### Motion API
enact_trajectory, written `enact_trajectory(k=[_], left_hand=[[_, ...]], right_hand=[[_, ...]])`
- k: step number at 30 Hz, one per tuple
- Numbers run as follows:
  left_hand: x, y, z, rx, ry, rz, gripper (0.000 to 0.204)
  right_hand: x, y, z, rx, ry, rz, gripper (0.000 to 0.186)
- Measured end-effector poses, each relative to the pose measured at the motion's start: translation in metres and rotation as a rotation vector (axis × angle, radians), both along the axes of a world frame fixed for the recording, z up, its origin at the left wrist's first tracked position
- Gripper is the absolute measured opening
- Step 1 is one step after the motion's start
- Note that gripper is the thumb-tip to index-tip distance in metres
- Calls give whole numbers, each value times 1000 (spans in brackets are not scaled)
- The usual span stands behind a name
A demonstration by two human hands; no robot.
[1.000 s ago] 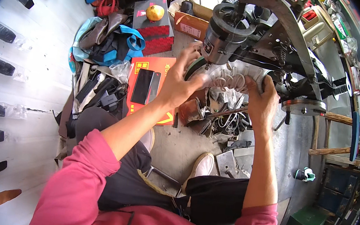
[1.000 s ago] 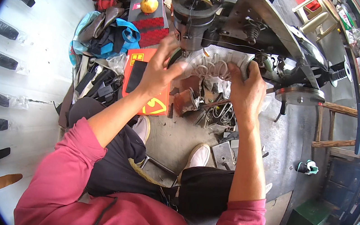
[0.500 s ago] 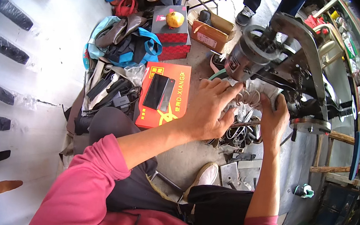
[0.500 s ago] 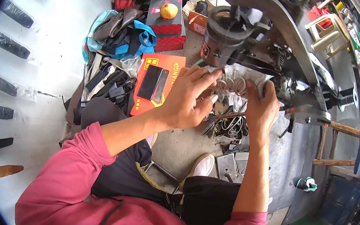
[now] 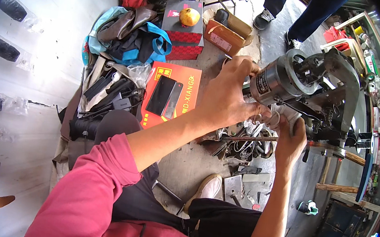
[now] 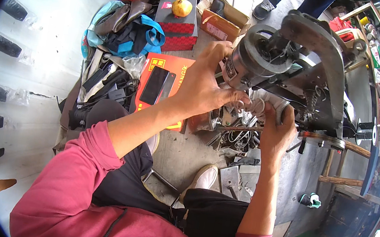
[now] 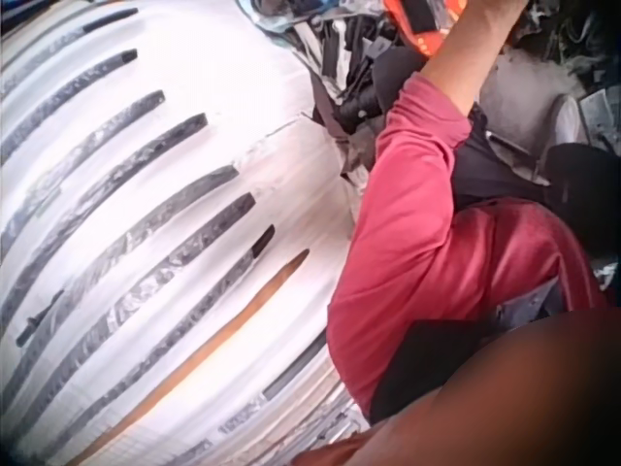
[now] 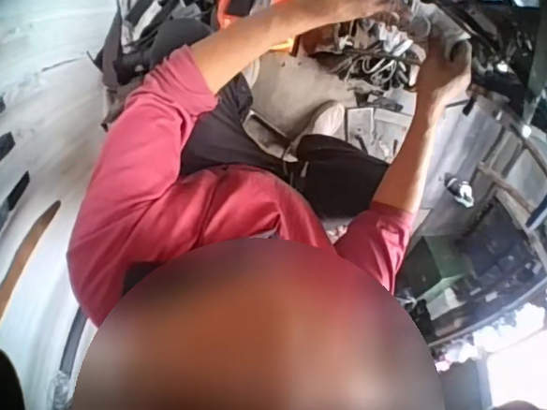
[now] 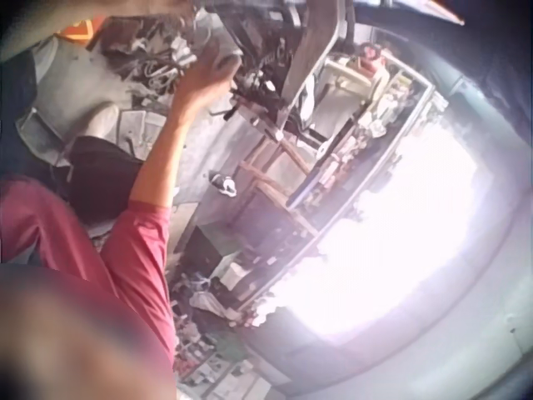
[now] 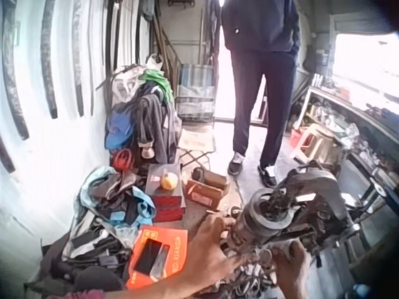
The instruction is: The person operates a shoe repair machine to stitch the sole of a sneaker. They hold the shoe against the rotating wheel, guide it around the perimeter, and use a tool to trim excess thread after stitching.
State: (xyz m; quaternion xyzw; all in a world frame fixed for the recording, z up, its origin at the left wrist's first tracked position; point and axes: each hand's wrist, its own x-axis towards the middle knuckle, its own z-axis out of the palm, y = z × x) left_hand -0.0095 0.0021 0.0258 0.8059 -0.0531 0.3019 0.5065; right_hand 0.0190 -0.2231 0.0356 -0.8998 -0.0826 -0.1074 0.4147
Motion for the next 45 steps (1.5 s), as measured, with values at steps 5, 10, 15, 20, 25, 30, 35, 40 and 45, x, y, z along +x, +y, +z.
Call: enact_trajectory(k=[5, 10, 15, 20, 25, 30, 35, 40, 45], left_hand=[[-14, 8, -21, -266, 305, -145, 86], [-17, 9, -40, -568, 418, -408, 68], [-23, -3, -33, -642, 417, -331, 64], [-25, -2, -29, -678, 414, -337, 67], [-24, -4, -34, -836, 378, -428, 71], [-20, -5, -35, -735, 400, -384, 70], [-18, -3, -39, -565, 424, -299, 61], [-17, 0, -40, -548, 484, -282, 73], [-19, 4, -37, -481, 503, -241, 84]], right_hand=[[-1, 1, 2, 26, 17, 20, 25], [1, -16, 3, 28, 63, 52, 30], [-2, -80, 12, 81, 144, 84, 32], [-2, -166, 0, -235, 485, -249, 52], [26, -199, -42, -382, 444, -269, 55], [33, -196, -63, -215, 519, -232, 34], [17, -170, -37, -92, 546, -151, 28], [14, -175, 18, -2, 169, -228, 13], [48, -256, 21, -227, 39, -438, 21]])
